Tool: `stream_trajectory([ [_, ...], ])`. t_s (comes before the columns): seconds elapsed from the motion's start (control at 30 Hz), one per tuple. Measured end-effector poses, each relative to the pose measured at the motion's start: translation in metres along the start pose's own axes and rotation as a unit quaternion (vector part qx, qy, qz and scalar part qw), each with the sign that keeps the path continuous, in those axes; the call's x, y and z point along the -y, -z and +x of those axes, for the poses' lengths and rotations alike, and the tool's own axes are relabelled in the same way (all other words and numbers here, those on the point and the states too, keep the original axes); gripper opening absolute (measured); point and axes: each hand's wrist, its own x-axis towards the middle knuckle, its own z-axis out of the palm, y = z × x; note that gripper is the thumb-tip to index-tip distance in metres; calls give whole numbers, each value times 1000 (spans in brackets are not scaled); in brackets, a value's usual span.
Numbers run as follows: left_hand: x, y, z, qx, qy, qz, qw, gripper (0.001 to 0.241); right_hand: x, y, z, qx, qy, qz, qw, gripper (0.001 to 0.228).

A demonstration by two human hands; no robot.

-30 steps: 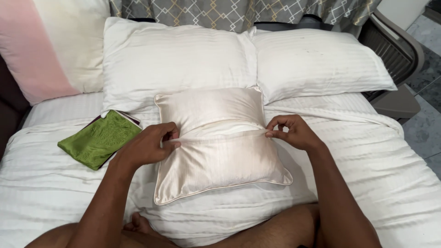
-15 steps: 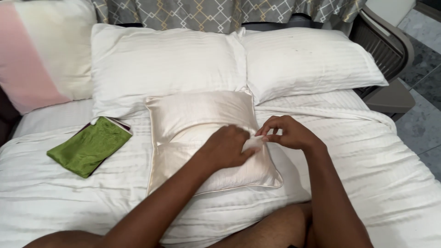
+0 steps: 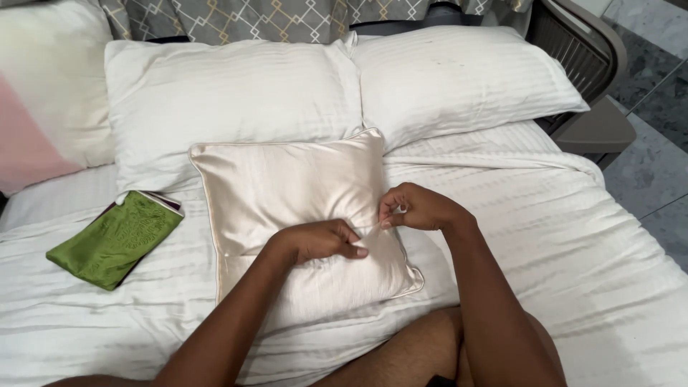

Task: The person sits on a bed and puts a beige pillowcase onto a white pillow by hand, smoothing the fabric and tucking the corners. They then place a purple and green pillow on the bed and proceed to put a beige pillowcase onto a pink and white pillow.

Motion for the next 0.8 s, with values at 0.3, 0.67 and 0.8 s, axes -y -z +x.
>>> stream_trajectory([
  [0.3,-33,8,-44,-340,-68,209,914,23,-8,-4,11,-90,92,113,985,26],
  [0.67,3,4,-4,-239,-16,107,965,40,-46,-15,20,-164,69,125,976,7],
  [0.8,-51,-25,-42,-250,-28,237,938,37,-42,-5,12,-143,50,169,974,5],
])
